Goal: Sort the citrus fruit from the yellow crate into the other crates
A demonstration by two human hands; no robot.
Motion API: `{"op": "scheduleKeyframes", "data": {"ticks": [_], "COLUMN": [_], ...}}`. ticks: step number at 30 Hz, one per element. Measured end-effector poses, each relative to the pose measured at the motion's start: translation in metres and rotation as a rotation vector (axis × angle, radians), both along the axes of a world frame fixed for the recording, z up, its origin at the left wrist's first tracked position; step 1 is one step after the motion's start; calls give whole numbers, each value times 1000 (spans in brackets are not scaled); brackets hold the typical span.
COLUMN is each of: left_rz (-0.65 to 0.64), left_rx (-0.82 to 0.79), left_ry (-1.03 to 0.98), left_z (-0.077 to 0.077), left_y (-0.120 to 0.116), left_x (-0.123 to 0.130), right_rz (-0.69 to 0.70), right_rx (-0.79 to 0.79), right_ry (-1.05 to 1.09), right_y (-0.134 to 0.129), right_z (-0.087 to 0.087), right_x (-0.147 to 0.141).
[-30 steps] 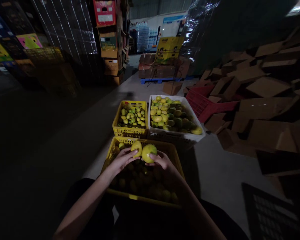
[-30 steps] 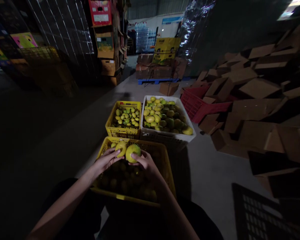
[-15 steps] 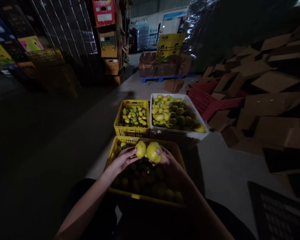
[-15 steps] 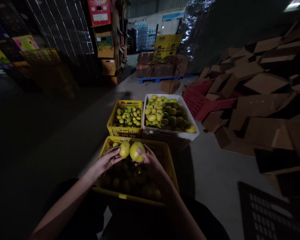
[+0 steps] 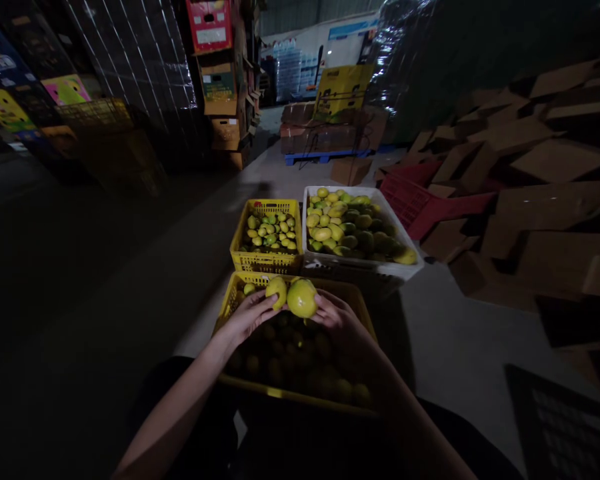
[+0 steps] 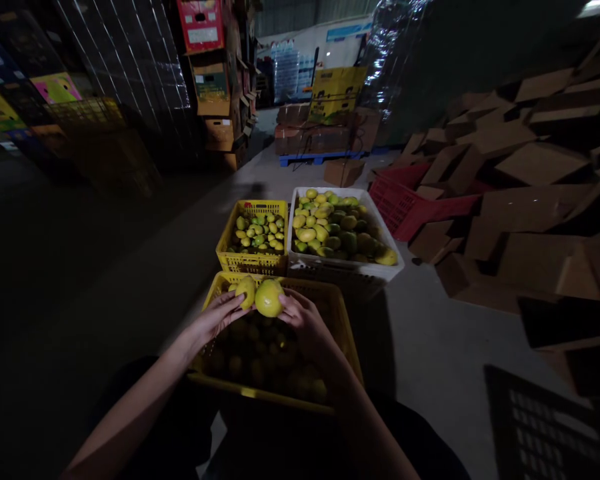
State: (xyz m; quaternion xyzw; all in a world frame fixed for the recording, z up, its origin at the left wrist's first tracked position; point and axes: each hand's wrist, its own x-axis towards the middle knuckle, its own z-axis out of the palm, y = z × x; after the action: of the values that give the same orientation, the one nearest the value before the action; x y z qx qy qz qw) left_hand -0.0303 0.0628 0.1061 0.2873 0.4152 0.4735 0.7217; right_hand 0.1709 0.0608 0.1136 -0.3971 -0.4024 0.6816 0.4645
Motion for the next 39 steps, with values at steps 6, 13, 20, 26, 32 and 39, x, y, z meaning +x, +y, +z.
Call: {"op": "scheduleKeyframes", "data": {"ticks": [6, 13, 20, 26, 32, 39], "left_rz": [-92, -237, 100, 47, 25, 94], "left_rx": [-43, -80, 613, 840, 858, 946], "left_ry": [65, 233, 627, 664, 622, 746], "left_z": [4, -6, -11, -11, -14, -11], "left_y": [-1, 4, 3, 7, 6, 1], "left_x": [1, 7, 4, -3, -5, -9], "right_rz": [1, 170, -345, -352, -345, -363], "right_rx": [-102, -518, 177, 701, 829, 750], "right_ry": [111, 3, -253, -594, -625, -618], "right_y": [2, 18, 2, -1, -2, -6], "right_z": [-9, -22, -18, -15, -18, -17], "right_x": [-7, -11, -19, -9, -12, -12]}}
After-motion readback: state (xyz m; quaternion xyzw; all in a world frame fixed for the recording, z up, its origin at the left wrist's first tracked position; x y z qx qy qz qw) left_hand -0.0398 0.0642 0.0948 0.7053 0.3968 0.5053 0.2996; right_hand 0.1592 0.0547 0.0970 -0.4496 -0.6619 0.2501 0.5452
